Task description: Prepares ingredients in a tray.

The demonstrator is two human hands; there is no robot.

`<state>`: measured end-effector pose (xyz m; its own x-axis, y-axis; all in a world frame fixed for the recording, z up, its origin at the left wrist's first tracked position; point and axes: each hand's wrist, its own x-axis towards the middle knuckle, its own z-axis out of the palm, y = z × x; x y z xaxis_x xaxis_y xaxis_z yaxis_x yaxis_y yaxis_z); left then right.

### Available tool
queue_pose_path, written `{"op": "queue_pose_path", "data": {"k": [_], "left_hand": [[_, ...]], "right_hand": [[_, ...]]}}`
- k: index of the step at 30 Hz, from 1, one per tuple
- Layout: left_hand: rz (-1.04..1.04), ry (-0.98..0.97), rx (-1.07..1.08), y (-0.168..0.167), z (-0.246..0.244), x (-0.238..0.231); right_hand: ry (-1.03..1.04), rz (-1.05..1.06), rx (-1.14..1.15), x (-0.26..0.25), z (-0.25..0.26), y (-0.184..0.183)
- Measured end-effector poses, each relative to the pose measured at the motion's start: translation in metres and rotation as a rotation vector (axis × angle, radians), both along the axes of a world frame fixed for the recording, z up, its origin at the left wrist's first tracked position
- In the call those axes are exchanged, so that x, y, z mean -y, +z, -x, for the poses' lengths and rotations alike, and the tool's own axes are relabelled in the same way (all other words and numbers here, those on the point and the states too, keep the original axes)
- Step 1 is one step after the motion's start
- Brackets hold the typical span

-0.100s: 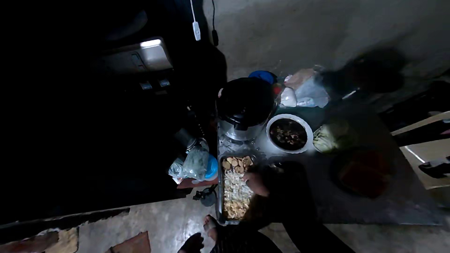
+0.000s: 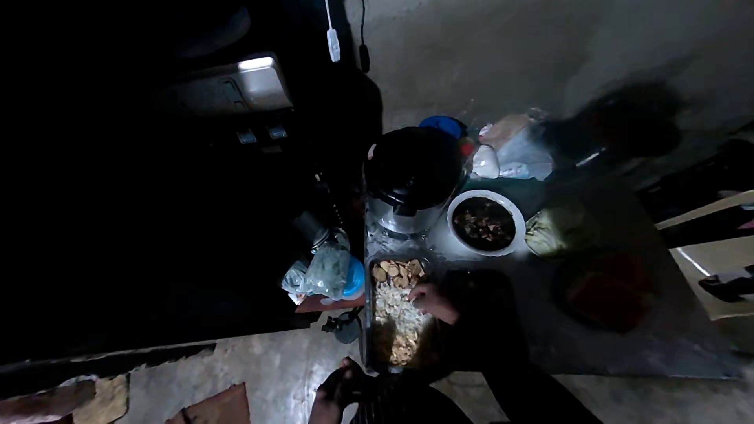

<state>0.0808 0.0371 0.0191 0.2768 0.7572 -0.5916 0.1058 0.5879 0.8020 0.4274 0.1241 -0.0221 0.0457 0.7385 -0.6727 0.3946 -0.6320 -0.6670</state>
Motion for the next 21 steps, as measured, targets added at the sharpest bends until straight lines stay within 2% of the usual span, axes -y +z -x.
{"op": "queue_pose_path", "data": {"k": [3, 6, 10, 12, 14, 17, 21], "left_hand": [[0.230, 0.122, 0.243, 0.005, -0.061, -0.027], [0.431, 0.136, 0.460, -0.013, -0.111, -0.053], [0.478, 0.354, 0.526, -0.031, -0.156, -0.071], [0.498, 0.396, 0.503, -0.031, -0.165, -0.075], [0.531, 0.379, 0.518, -0.037, -0.162, -0.078], [0.524, 0.407, 0.536, -0.049, -0.147, -0.079], [0.522, 0.454, 0.587, -0.052, -0.119, -0.077]], "right_hand": [[-0.093, -0.067, -0.218, 0.008, 0.008, 0.026], [0.055, -0.137, -0.208, 0.020, 0.035, 0.060], [0.218, -0.111, -0.112, 0.031, 0.050, 0.085], [0.131, -0.191, -0.066, 0.034, 0.040, 0.083], [0.114, -0.150, 0.064, 0.031, 0.026, 0.085], [0.328, 0.065, 0.284, 0.021, 0.014, 0.070], [0.562, 0.097, 0.401, 0.025, 0.023, 0.025]]}}
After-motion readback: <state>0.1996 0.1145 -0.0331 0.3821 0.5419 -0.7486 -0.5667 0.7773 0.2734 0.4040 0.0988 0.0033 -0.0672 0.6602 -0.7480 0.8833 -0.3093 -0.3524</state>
